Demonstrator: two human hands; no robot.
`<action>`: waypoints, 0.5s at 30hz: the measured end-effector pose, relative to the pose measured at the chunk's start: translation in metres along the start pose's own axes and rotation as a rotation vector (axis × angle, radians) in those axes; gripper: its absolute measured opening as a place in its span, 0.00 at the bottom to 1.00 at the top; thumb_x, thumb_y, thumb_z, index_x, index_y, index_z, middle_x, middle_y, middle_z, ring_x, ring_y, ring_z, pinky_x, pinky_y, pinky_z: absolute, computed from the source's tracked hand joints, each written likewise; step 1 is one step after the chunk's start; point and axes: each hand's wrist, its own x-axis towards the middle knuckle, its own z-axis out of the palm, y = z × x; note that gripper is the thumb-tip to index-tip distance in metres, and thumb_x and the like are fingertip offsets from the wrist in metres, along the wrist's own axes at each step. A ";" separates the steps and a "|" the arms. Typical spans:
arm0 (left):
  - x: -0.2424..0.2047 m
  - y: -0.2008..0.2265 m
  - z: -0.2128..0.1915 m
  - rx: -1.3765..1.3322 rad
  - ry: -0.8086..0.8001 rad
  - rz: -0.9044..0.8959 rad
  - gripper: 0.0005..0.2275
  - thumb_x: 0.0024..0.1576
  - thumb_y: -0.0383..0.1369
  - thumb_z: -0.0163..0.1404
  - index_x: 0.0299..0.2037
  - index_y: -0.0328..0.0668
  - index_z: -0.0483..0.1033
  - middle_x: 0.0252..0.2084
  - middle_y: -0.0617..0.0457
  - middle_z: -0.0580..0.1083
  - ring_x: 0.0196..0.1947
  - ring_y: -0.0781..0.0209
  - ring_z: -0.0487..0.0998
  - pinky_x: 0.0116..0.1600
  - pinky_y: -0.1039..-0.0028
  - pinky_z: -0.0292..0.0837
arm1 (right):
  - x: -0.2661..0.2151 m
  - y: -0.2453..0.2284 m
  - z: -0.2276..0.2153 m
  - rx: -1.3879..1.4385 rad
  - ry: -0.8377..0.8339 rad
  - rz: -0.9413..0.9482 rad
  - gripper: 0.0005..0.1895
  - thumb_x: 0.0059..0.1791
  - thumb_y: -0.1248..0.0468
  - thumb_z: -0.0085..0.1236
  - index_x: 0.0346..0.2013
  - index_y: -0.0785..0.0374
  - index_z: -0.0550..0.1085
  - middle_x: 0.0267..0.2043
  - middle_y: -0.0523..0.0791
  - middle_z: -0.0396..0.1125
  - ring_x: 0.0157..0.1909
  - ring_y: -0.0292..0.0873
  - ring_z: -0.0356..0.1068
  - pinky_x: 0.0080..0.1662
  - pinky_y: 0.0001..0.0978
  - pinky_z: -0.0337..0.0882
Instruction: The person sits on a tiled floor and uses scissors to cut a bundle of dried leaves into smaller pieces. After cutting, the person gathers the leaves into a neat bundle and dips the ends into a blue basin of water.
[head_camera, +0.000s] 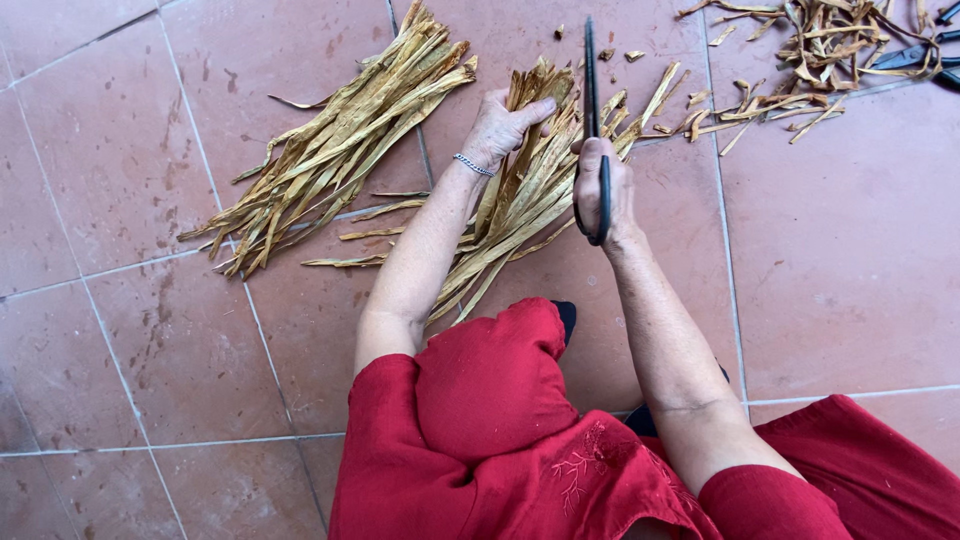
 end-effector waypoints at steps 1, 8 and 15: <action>0.000 0.002 -0.003 -0.001 -0.010 0.000 0.11 0.56 0.35 0.62 0.43 0.35 0.81 0.30 0.52 0.81 0.27 0.68 0.81 0.35 0.74 0.81 | 0.003 0.003 -0.002 0.048 0.002 -0.004 0.35 0.60 0.39 0.27 0.49 0.64 0.74 0.25 0.48 0.66 0.30 0.45 0.70 0.35 0.41 0.70; -0.024 0.057 -0.064 0.374 0.089 0.170 0.12 0.65 0.36 0.51 0.57 0.42 0.74 0.40 0.49 0.83 0.44 0.60 0.81 0.50 0.65 0.74 | 0.027 0.045 -0.029 0.400 0.122 0.162 0.39 0.58 0.32 0.34 0.47 0.66 0.74 0.19 0.38 0.60 0.18 0.31 0.59 0.22 0.23 0.59; -0.017 0.049 -0.048 1.030 0.161 0.030 0.16 0.58 0.36 0.57 0.53 0.41 0.71 0.39 0.50 0.77 0.33 0.63 0.77 0.34 0.75 0.76 | 0.035 0.057 -0.031 0.475 0.125 0.186 0.42 0.57 0.30 0.32 0.46 0.68 0.74 0.19 0.39 0.62 0.18 0.31 0.60 0.22 0.22 0.59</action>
